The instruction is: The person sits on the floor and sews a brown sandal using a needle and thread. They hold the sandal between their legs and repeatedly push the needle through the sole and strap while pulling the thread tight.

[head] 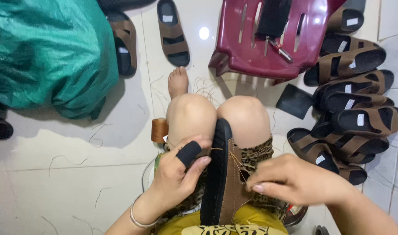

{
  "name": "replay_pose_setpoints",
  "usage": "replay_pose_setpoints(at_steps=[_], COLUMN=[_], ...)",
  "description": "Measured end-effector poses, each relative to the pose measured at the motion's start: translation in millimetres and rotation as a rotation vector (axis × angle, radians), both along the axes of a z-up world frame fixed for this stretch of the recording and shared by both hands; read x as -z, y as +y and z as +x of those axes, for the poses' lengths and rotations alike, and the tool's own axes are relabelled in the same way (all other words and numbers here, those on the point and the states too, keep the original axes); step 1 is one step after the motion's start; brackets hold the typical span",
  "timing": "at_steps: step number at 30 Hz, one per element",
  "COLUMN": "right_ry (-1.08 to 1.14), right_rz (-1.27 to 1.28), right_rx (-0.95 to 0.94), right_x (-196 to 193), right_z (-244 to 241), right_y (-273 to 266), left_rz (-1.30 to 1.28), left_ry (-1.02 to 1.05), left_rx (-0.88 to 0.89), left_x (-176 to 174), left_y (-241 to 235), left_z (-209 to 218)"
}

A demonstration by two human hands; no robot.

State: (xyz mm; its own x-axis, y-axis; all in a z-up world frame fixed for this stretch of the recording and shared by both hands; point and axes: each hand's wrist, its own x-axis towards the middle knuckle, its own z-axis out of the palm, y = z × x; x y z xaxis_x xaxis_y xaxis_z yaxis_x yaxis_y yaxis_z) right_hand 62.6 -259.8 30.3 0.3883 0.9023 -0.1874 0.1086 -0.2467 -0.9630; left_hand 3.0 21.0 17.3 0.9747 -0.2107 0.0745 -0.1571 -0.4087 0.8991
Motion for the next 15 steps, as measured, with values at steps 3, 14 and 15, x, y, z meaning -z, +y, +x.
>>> replay_pose_setpoints(at_steps=[3, 14, 15], right_ry=[-0.585, -0.889, -0.875], right_rz=[-0.633, -0.557, -0.425], right_rx=[0.161, 0.284, 0.317], right_x=[7, 33, 38], right_z=[-25, -39, -39], right_y=[-10, 19, 24], left_rz=[-0.039, 0.158, 0.209], left_ry=[0.080, 0.245, 0.311], left_rx=[0.006, 0.024, 0.015], left_x=[5, 22, 24], left_y=[-6, -3, -3], left_z=[-2, -16, -17])
